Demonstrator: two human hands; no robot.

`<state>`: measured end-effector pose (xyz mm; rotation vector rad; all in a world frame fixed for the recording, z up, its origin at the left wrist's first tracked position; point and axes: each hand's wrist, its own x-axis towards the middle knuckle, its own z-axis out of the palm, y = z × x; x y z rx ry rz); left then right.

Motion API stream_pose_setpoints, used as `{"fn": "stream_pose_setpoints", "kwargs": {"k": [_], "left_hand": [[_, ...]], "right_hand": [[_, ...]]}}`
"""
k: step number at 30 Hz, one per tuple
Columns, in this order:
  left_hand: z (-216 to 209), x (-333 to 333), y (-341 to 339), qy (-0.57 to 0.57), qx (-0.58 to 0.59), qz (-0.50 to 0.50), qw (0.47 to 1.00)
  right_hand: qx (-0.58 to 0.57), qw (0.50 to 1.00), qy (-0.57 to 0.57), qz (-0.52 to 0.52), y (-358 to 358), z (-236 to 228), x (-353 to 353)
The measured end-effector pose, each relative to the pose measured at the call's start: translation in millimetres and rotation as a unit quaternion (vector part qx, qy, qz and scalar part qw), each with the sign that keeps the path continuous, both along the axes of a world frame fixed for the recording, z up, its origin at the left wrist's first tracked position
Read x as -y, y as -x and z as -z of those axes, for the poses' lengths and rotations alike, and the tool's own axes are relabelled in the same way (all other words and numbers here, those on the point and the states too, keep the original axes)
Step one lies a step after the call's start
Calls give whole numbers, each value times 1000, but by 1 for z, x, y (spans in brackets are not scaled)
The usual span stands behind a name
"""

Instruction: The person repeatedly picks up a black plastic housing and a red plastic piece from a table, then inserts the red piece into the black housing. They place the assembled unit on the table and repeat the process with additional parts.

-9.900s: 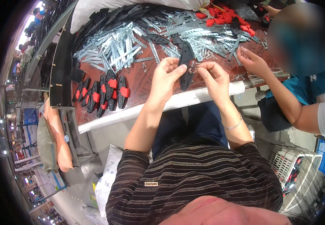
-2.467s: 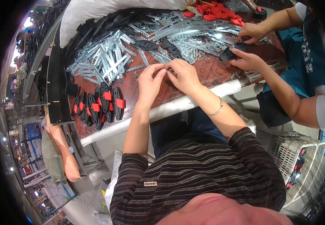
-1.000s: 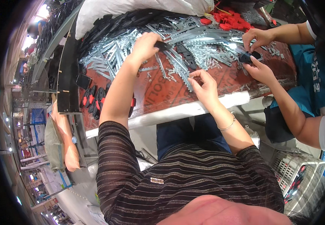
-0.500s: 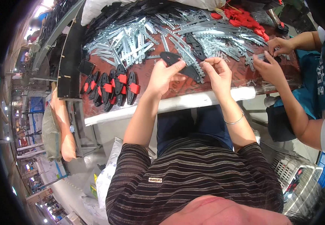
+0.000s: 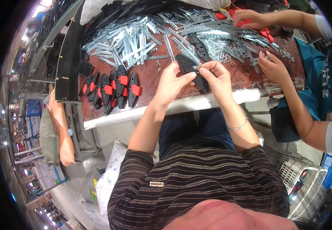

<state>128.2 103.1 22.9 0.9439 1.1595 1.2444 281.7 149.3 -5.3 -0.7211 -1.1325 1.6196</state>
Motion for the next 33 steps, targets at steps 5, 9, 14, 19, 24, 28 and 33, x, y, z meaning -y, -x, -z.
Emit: {"fn": "stream_pose_setpoints", "kwargs": {"k": [5, 9, 14, 19, 24, 28, 33], "left_hand": [[5, 2, -8, -27, -1, -25, 999], [6, -2, -11, -33, -8, -30, 999], [3, -1, -13, -16, -39, -7, 999], [11, 2, -16, -19, -16, -15, 1000], [15, 5, -20, -33, 52, -30, 998], [21, 6, -21, -32, 133, -54, 989], [22, 6, -13, -20, 207, -97, 973]], "right_hand": [[-6, 1000, -2, -5, -3, -1, 1], [29, 998, 50, -19, -8, -7, 1], [-4, 998, 46, -41, -8, 6, 2], [17, 998, 38, -52, -11, 13, 4], [9, 999, 19, -44, -12, 9, 8], [35, 997, 6, -71, -16, -1, 9], [175, 875, -438, 106, -21, -64, 19]]}}
